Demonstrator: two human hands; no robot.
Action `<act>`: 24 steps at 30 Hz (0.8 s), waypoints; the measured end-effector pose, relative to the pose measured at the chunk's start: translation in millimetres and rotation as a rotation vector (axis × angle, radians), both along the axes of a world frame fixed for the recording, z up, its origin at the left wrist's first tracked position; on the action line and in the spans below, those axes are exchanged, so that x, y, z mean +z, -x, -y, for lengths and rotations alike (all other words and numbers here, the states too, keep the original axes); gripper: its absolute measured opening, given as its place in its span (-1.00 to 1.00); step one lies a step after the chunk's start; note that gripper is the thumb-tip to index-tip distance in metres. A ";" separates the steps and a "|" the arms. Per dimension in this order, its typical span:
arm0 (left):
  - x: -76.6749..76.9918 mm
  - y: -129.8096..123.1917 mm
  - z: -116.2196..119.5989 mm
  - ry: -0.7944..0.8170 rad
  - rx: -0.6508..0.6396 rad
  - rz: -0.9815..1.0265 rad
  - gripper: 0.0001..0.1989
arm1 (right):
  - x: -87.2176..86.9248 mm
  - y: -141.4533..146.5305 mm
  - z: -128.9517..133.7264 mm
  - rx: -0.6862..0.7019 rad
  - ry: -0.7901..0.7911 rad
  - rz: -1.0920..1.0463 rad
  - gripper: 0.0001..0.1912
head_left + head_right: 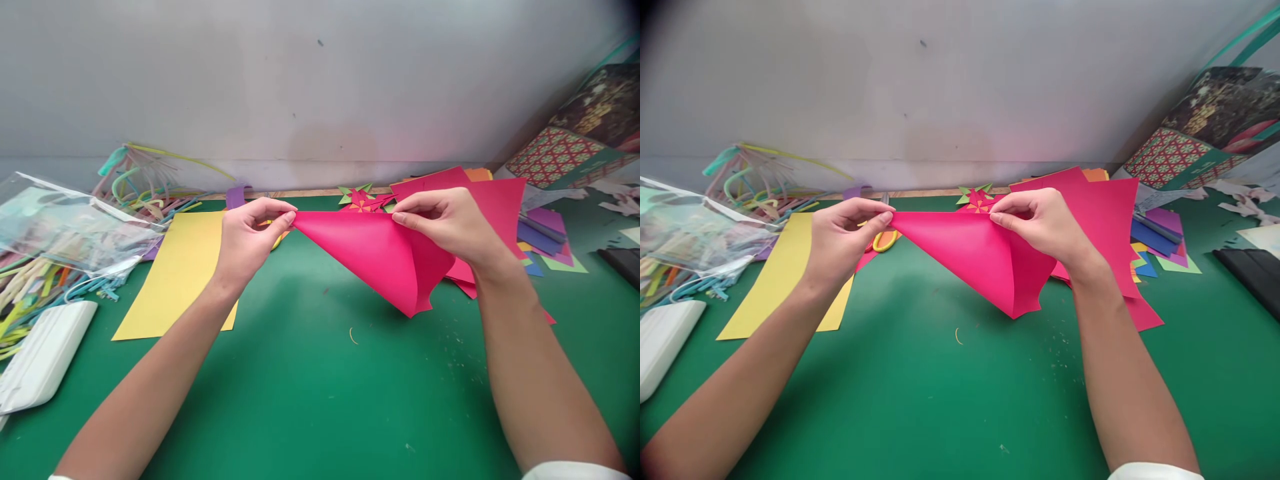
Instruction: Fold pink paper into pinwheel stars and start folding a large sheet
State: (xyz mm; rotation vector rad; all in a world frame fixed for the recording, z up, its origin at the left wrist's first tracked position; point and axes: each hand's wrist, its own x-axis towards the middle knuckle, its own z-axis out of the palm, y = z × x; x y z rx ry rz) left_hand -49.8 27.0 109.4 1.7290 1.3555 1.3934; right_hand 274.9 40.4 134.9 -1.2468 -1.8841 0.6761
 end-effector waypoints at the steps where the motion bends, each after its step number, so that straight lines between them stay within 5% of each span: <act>1: -0.3 -0.1 -0.1 -0.002 -0.005 0.004 -0.84 | -0.2 -0.2 -0.2 0.001 0.004 0.000 -0.86; 24: -8.0 0.7 -4.7 0.067 -0.119 0.260 -0.69 | -6.1 1.8 -0.5 0.009 0.035 -0.040 -0.75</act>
